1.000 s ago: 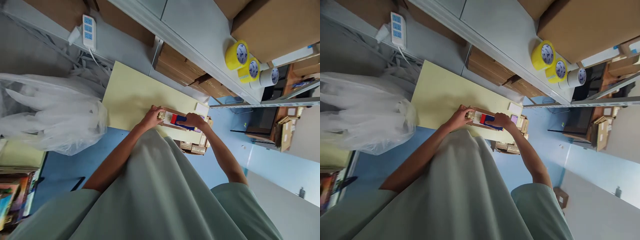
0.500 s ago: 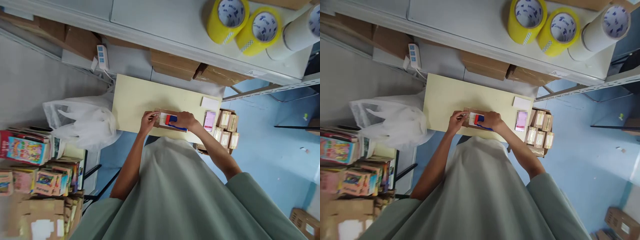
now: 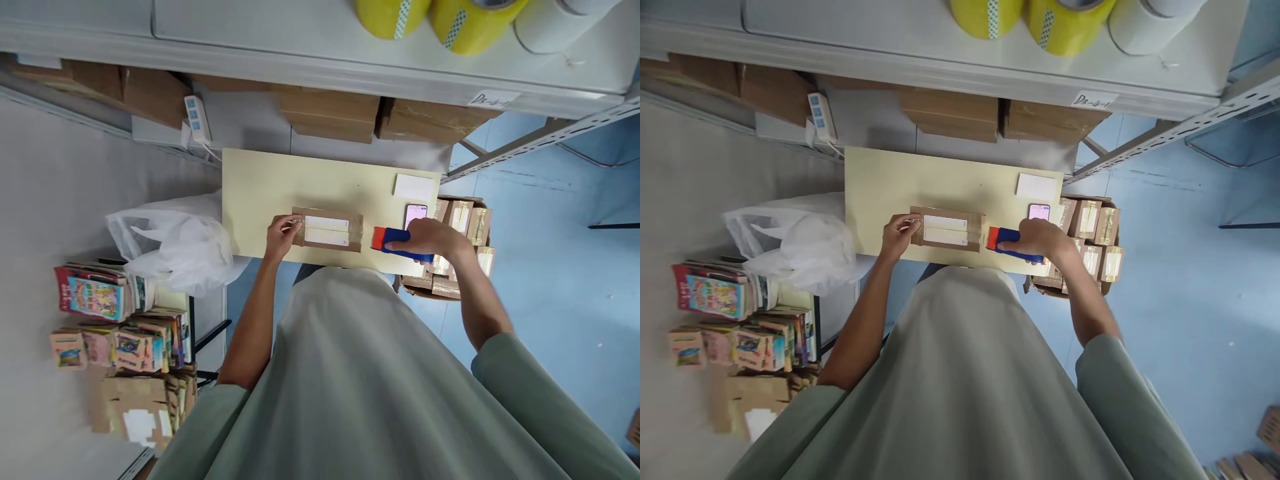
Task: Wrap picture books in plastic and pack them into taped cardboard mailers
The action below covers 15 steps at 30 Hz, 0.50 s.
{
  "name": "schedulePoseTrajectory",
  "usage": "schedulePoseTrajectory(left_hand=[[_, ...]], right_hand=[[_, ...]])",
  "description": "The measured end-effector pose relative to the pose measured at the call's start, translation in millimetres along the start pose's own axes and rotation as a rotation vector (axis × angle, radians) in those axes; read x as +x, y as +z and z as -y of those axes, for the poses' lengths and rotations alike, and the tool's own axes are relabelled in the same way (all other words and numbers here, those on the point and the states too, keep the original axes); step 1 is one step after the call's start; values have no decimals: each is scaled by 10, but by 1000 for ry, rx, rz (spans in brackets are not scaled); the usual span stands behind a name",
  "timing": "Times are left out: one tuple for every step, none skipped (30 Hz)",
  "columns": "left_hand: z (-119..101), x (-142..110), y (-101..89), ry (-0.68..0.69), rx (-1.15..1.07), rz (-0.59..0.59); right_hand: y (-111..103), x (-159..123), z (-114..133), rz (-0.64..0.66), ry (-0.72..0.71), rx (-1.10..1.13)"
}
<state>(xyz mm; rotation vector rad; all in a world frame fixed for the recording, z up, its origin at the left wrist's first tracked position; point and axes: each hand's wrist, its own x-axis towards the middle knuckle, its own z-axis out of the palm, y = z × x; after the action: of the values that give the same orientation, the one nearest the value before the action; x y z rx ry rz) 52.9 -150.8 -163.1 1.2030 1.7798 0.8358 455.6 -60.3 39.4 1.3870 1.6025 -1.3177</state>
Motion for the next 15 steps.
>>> schedulePoseTrajectory(left_hand=[[0,1,4,-7,4,1],[-2,2,8,-15,8,2],[-8,1,12,-23,13,1],[-16,0,16,-31,19,-3],[-27,-3,19,-40,23,-9],[-40,-6,21,-48,25,-16],[-55,-10,22,-54,27,-22],[-71,-15,24,-60,30,-26],[-86,-19,27,-66,35,-28],[-99,-23,32,-71,43,-29],[-109,-27,40,-75,50,-33],[-113,-30,51,-75,55,-43],[-111,-33,65,-74,53,-62],[-103,-36,81,-74,44,-91],[-90,-38,97,-77,31,-126]], right_hand=[[2,-7,-84,-1,14,-1],[13,7,-136,-3,28,-4],[30,40,-158,-8,42,-9],[53,88,-157,-26,56,-20],[81,147,-139,-54,69,-40],[112,214,-112,-87,79,-66],[147,284,-82,-120,85,-95],[184,352,-55,-149,89,-123],[223,416,-32,-173,93,-147],[263,471,-13,-194,94,-165],[302,516,1,-211,95,-178],[340,550,15,-227,98,-188],[375,572,30,-237,102,-196],[407,585,48,-244,105,-200],[435,590,70,-250,108,-202]])
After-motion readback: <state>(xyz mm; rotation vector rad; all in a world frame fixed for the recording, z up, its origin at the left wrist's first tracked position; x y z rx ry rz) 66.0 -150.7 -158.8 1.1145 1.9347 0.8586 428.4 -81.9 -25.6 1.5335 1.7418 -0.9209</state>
